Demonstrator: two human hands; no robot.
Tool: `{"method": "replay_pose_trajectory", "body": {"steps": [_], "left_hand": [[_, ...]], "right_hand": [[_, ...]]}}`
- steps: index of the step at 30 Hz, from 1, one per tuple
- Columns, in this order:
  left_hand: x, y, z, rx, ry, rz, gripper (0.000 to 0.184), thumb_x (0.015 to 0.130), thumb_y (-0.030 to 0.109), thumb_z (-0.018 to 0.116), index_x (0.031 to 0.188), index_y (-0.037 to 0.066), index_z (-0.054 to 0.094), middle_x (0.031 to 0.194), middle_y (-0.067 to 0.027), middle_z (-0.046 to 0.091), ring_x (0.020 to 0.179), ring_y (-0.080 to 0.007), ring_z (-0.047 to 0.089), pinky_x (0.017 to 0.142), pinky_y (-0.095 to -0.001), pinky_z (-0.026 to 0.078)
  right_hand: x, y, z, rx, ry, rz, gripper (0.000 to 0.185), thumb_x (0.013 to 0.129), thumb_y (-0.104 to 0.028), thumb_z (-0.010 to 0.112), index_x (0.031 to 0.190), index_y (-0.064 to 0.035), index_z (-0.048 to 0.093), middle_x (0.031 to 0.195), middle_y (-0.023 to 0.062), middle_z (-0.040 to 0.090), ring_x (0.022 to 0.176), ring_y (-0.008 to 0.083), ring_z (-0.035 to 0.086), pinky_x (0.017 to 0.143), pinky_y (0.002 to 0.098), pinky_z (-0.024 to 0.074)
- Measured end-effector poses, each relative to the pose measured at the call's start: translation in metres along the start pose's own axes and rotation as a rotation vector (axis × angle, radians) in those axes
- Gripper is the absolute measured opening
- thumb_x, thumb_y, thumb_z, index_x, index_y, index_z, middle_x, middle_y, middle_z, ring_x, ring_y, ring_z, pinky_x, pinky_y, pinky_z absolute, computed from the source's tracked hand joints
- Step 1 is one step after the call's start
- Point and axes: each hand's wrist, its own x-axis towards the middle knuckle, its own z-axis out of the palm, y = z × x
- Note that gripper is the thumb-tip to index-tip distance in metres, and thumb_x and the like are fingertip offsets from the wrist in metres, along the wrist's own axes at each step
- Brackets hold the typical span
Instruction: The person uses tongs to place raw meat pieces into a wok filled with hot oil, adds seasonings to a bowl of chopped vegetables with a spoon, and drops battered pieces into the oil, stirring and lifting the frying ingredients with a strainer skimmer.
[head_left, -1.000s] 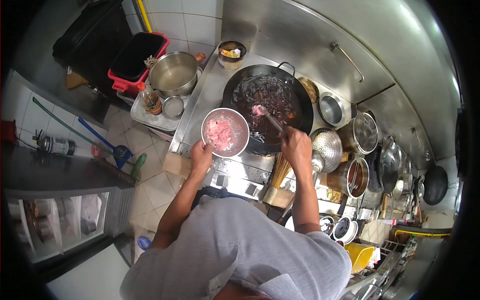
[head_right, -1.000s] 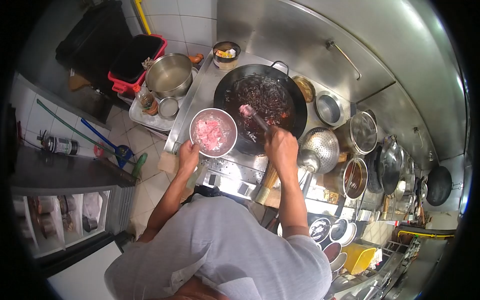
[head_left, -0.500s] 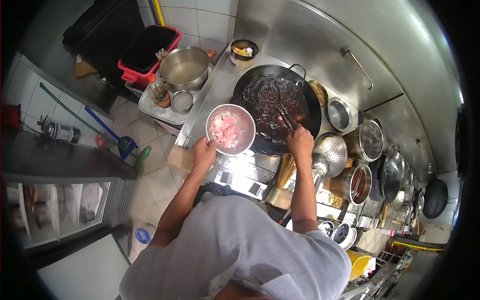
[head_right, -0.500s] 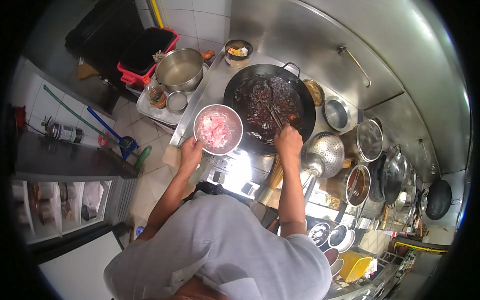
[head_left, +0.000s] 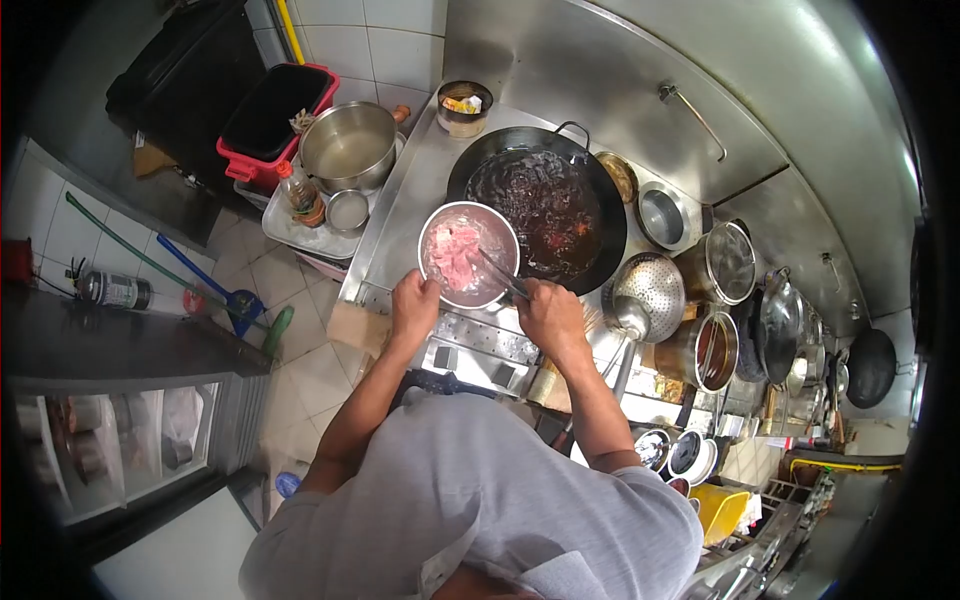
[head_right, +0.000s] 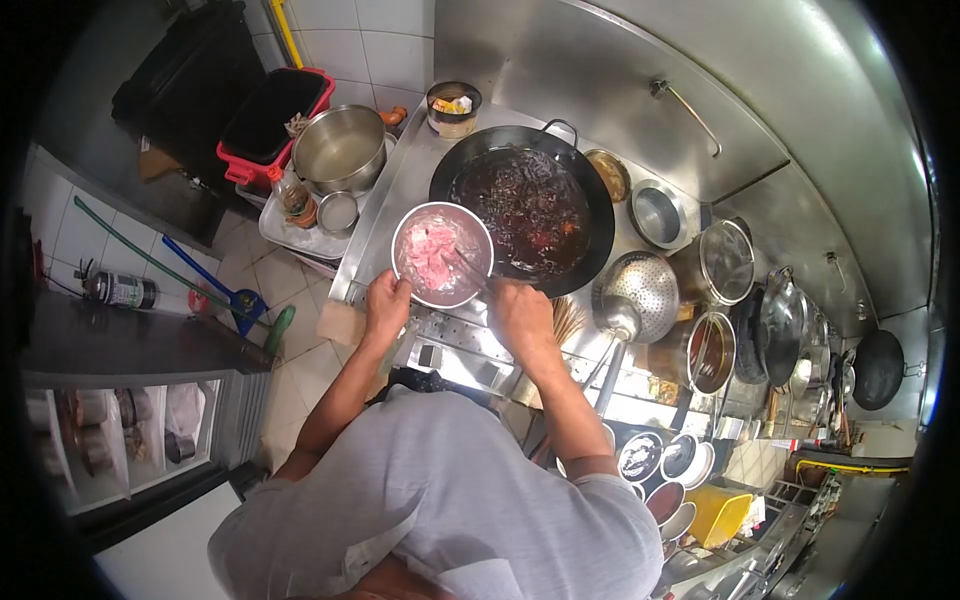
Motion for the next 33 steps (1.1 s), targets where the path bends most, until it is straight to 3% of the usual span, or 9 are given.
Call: {"method": "replay_pose_trajectory", "body": {"steps": [4, 9, 16, 22, 25, 29, 33], "left_hand": [[0.002, -0.017, 0.0, 0.009, -0.002, -0.041, 0.026, 0.087, 0.015, 0.061, 0.072, -0.006, 0.054, 0.067, -0.0247, 0.059, 0.059, -0.0369, 0.058, 0.06, -0.0466, 0.045], [-0.002, -0.026, -0.003, 0.008, 0.016, -0.069, 0.026, 0.086, 0.015, 0.061, 0.072, -0.006, 0.054, 0.064, -0.0209, 0.057, 0.056, -0.0274, 0.054, 0.059, -0.0444, 0.045], [-0.005, -0.019, -0.003, -0.052, 0.03, -0.072, 0.025, 0.086, 0.015, 0.061, 0.073, -0.006, 0.054, 0.063, -0.0198, 0.057, 0.056, -0.0249, 0.052, 0.059, -0.0436, 0.044], [-0.005, -0.025, -0.006, -0.017, 0.075, -0.024, 0.025, 0.086, 0.014, 0.062, 0.074, -0.006, 0.055, 0.065, -0.0205, 0.058, 0.058, -0.0234, 0.053, 0.059, -0.0432, 0.045], [-0.005, -0.032, -0.011, -0.014, 0.043, -0.109, 0.024, 0.086, 0.013, 0.062, 0.074, -0.006, 0.055, 0.065, -0.0194, 0.058, 0.059, -0.0214, 0.053, 0.06, -0.0424, 0.045], [-0.007, -0.045, -0.013, -0.079, 0.062, -0.127, 0.024, 0.087, 0.013, 0.062, 0.075, -0.007, 0.055, 0.065, -0.0172, 0.058, 0.061, -0.0195, 0.053, 0.06, -0.0414, 0.044], [-0.009, -0.033, -0.018, -0.069, 0.068, -0.126, 0.025, 0.087, 0.014, 0.062, 0.074, -0.007, 0.056, 0.064, -0.0167, 0.058, 0.06, -0.0191, 0.052, 0.058, -0.0413, 0.044]], "right_hand": [[-0.002, -0.004, -0.016, 0.033, -0.021, 0.006, 0.016, 0.088, -0.019, 0.068, 0.093, -0.0042, 0.07, 0.083, 0.0211, 0.07, 0.08, 0.0412, 0.068, 0.072, 0.0497, 0.0542], [0.001, -0.007, -0.038, 0.057, -0.01, 0.017, 0.015, 0.088, -0.019, 0.067, 0.095, -0.0055, 0.07, 0.084, 0.021, 0.07, 0.081, 0.0408, 0.069, 0.072, 0.0497, 0.0539], [0.007, -0.005, 0.014, -0.146, -0.095, -0.069, 0.017, 0.088, -0.019, 0.067, 0.096, -0.0045, 0.067, 0.092, 0.02, 0.071, 0.082, 0.0399, 0.069, 0.073, 0.0498, 0.0559], [0.003, -0.013, -0.009, 0.029, 0.008, -0.068, 0.016, 0.088, -0.019, 0.068, 0.092, -0.0038, 0.067, 0.09, 0.0197, 0.071, 0.083, 0.04, 0.069, 0.074, 0.0497, 0.0549], [0.008, -0.011, -0.031, 0.082, 0.023, -0.034, 0.02, 0.088, -0.022, 0.071, 0.094, -0.0033, 0.068, 0.084, 0.0213, 0.069, 0.083, 0.0415, 0.068, 0.073, 0.05, 0.0529], [0.049, 0.014, -0.02, 0.0, 0.135, 0.045, 0.023, 0.087, -0.025, 0.071, 0.09, -0.0025, 0.069, 0.082, 0.0249, 0.068, 0.084, 0.0445, 0.068, 0.075, 0.0526, 0.0537], [0.125, 0.057, 0.037, -0.152, 0.042, 0.101, 0.026, 0.088, -0.023, 0.062, 0.092, 0.0024, 0.069, 0.087, 0.0296, 0.07, 0.087, 0.0454, 0.07, 0.081, 0.052, 0.0561]]}}
